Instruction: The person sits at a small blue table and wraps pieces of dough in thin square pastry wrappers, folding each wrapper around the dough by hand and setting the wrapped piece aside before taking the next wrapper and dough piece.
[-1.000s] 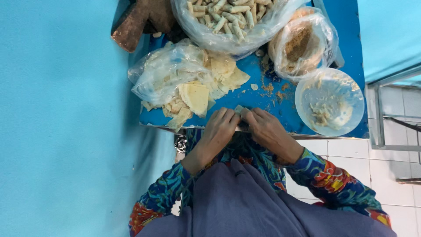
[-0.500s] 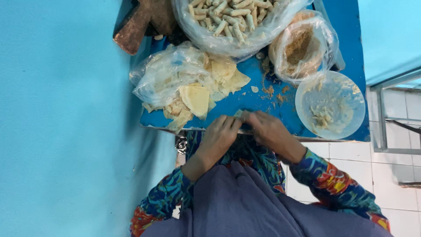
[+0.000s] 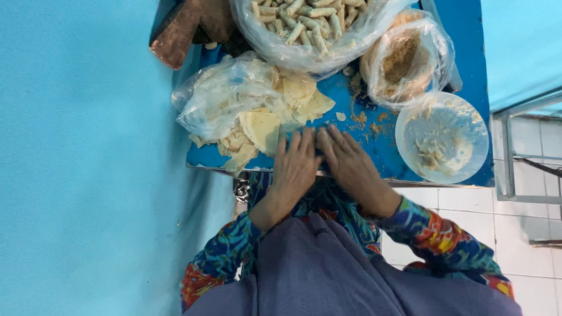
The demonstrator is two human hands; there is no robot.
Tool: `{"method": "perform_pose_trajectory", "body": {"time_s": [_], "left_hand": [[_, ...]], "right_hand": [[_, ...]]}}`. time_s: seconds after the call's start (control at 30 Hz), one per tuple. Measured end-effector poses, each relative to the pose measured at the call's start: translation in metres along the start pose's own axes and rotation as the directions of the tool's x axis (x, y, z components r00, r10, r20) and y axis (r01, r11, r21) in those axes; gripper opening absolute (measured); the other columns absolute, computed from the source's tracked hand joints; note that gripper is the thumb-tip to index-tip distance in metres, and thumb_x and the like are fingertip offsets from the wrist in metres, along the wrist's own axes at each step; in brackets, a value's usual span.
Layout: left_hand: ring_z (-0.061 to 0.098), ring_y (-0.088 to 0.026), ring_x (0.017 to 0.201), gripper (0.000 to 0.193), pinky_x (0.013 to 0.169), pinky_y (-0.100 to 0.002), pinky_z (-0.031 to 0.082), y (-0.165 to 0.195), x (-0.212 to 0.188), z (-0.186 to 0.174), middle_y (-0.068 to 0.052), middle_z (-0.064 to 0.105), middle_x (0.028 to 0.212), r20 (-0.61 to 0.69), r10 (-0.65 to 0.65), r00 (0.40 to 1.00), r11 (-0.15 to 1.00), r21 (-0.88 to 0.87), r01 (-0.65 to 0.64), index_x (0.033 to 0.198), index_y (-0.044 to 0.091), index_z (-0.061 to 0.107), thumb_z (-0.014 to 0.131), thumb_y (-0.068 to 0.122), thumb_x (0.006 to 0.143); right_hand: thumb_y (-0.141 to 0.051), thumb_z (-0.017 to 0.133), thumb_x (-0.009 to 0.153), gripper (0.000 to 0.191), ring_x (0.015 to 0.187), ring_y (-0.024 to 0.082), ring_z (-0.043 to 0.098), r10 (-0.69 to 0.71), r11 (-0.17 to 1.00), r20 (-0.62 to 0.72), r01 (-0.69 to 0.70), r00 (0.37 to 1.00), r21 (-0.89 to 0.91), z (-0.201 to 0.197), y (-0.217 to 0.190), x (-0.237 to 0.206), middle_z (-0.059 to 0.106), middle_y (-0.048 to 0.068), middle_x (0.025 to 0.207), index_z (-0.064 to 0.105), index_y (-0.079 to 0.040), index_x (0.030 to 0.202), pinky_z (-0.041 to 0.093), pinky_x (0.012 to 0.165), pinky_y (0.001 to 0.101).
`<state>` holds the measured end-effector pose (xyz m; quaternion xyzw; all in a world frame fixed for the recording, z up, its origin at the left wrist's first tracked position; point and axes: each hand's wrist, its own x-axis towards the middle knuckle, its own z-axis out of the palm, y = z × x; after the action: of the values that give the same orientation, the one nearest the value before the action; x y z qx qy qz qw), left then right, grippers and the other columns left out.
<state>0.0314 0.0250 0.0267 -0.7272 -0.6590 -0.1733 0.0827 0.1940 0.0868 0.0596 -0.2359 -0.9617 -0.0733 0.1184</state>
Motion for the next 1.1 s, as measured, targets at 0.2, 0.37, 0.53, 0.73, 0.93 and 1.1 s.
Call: {"method": "perform_pose_trajectory", "body": {"time_s": [0.2,0.37,0.53,0.73,0.93,1.1], "left_hand": [[0.053,-0.034,0.119,0.059,0.096,-0.05,0.04,-0.028,-0.016,-0.005,-0.015,0.057,0.136,-0.089,-0.229,0.969,0.961,-0.181,0.211,0.147,0.0,0.054,0.065,0.031,0.098],[0.055,-0.032,0.123,0.037,0.107,-0.051,0.042,-0.063,-0.046,-0.019,-0.008,0.062,0.131,-0.317,-0.31,0.896,0.951,-0.108,0.29,0.132,0.008,0.064,0.068,0.013,0.096],[0.056,-0.034,0.118,0.027,0.095,-0.049,0.044,-0.07,-0.051,-0.017,-0.009,0.065,0.121,-0.322,-0.322,0.89,0.946,-0.139,0.292,0.122,0.009,0.067,0.074,0.011,0.096],[0.057,-0.034,0.114,0.026,0.095,-0.049,0.043,-0.078,-0.046,-0.01,-0.01,0.065,0.12,-0.382,-0.304,0.873,0.949,-0.198,0.244,0.116,0.007,0.068,0.076,0.016,0.093],[0.058,-0.032,0.115,0.018,0.097,-0.047,0.042,-0.079,-0.045,-0.01,-0.01,0.067,0.118,-0.358,-0.309,0.881,0.942,-0.241,0.233,0.109,0.008,0.068,0.075,0.017,0.096],[0.057,-0.033,0.112,0.023,0.096,-0.048,0.041,-0.075,-0.038,-0.013,-0.011,0.065,0.113,-0.339,-0.341,0.877,0.93,-0.258,0.261,0.114,0.007,0.066,0.075,0.021,0.099]], "right_hand": [[-0.01,0.071,0.086,0.071,0.119,0.036,0.06,0.188,0.933,-0.035,-0.167,0.982,0.319,-0.005,0.013,0.01,0.064,0.019,0.126,0.044,-0.001,0.151,0.047,0.096,0.0497],[0.003,0.071,0.089,0.054,0.103,0.034,0.062,0.112,0.951,-0.217,-0.041,0.97,0.307,-0.026,0.019,0.029,0.065,0.013,0.117,0.051,-0.006,0.138,0.05,0.089,0.047],[0.012,0.061,0.105,0.043,0.113,0.036,0.066,0.395,0.857,-0.567,-0.068,0.723,0.51,-0.063,0.04,0.061,0.057,0.019,0.127,0.047,-0.003,0.142,0.058,0.096,0.0425],[0.004,0.063,0.08,0.061,0.107,0.048,0.062,0.159,0.877,-0.237,-0.027,0.958,0.48,-0.021,-0.026,0.091,0.064,0.028,0.116,0.048,0.0,0.139,0.054,0.082,0.05],[-0.008,0.073,0.092,0.059,0.097,0.041,0.068,0.268,0.713,-0.067,-0.151,0.961,0.684,0.026,-0.058,0.086,0.072,0.019,0.102,0.046,-0.002,0.144,0.055,0.076,0.0469],[-0.005,0.072,0.093,0.051,0.088,0.033,0.075,0.383,0.524,0.097,-0.303,0.919,0.796,0.03,-0.036,0.09,0.075,0.017,0.097,0.05,-0.006,0.14,0.059,0.071,0.0384]]}}
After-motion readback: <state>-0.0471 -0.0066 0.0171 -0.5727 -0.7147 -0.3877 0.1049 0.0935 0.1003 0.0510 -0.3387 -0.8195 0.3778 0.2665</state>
